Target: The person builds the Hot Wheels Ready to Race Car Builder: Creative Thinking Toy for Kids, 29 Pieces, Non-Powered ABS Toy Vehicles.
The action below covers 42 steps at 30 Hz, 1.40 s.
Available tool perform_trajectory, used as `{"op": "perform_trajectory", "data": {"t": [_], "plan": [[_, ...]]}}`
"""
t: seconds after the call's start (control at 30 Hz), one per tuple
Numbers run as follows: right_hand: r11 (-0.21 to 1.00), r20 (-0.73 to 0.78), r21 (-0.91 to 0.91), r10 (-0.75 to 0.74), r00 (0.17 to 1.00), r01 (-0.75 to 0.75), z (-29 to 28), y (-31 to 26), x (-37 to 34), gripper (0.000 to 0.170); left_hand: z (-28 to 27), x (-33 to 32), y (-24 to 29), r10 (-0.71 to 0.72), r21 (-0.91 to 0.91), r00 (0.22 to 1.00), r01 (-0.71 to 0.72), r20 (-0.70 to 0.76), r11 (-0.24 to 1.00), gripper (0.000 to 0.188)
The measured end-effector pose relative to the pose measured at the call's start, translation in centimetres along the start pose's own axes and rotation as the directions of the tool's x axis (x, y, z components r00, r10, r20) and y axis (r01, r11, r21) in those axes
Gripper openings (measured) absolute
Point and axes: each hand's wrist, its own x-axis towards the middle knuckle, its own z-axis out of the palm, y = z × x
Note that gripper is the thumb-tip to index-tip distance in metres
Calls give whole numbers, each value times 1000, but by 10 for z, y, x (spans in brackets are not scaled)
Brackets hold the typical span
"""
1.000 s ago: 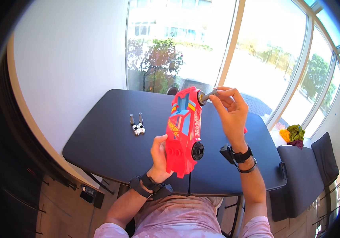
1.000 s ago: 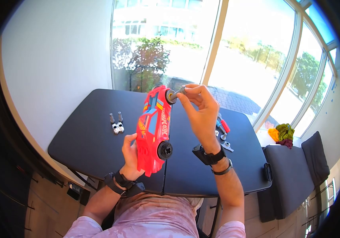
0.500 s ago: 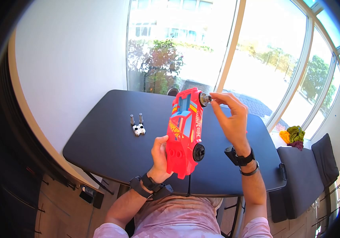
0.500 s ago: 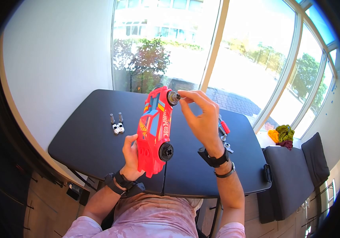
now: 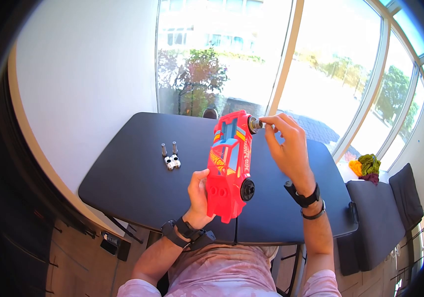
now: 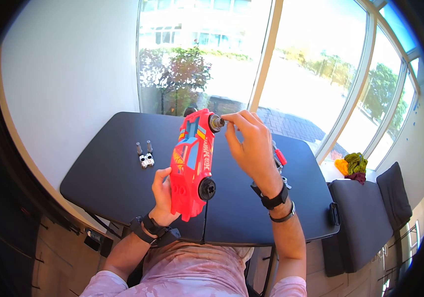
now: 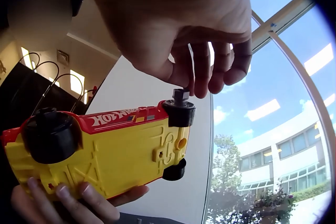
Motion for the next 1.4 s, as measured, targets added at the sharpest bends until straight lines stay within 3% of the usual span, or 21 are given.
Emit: {"op": "perform_trajectory", "data": {"t": [0.03,0.13,0.23,0.33,0.43,0.5,0.57,0.63,0.73,0.83,0.93,1.03,1.13,1.23,1.33,1.4], "plan": [[998,7,-63,1,1000,0,-1,-1,1,26,0,0,0,-2,-4,1000,2,1,1000,73],[991,-29,117,62,998,-59,-7,-17,4,23,1,0,1,-4,-11,1000,4,4,1000,73],[994,4,91,-62,998,62,-5,-14,4,19,1,0,0,-9,3,1000,9,-1,1000,74],[994,144,-86,80,986,-68,-12,-12,3,21,0,0,-1,-13,24,1000,14,-14,1000,75],[981,147,-103,178,973,-164,-13,-14,5,18,3,-2,1,-9,-5,1000,9,-7,1000,73],[990,64,87,105,992,-110,-8,-21,5,18,2,-1,0,-19,-16,1000,19,3,1000,73],[992,53,102,69,996,-74,-5,-20,5,18,5,-2,1,-13,-7,1000,13,7,1000,73],[996,117,-60,73,990,-66,-7,-13,5,17,5,-3,-1,-23,17,1000,23,3,1000,75],[969,145,-130,230,962,-212,-16,-24,9,16,1,-2,-1,-31,60,1000,31,-5,998,79],[992,117,81,86,989,-96,-17,-29,7,16,3,-1,-1,-12,58,1000,12,-5,998,79],[1000,103,-17,24,994,-22,-11,-16,4,17,3,0,-2,-29,51,1000,29,-6,998,79],[978,162,-146,172,972,-149,-15,-18,7,17,5,-2,0,-40,59,999,40,-6,997,78],[997,155,40,66,986,-73,-16,-20,3,17,4,-1,0,-23,66,1000,23,0,998,77],[992,133,-115,59,989,-43,-12,-19,0,18,4,-1,0,-27,49,1000,27,2,998,75],[985,205,-166,87,975,-53,-17,-13,2,19,5,-2,-1,-9,16,1000,9,6,1000,72],[990,149,-140,50,988,-29,-16,-19,1,19,5,-1,-2,0,18,1000,0,3,1000,72]]}}
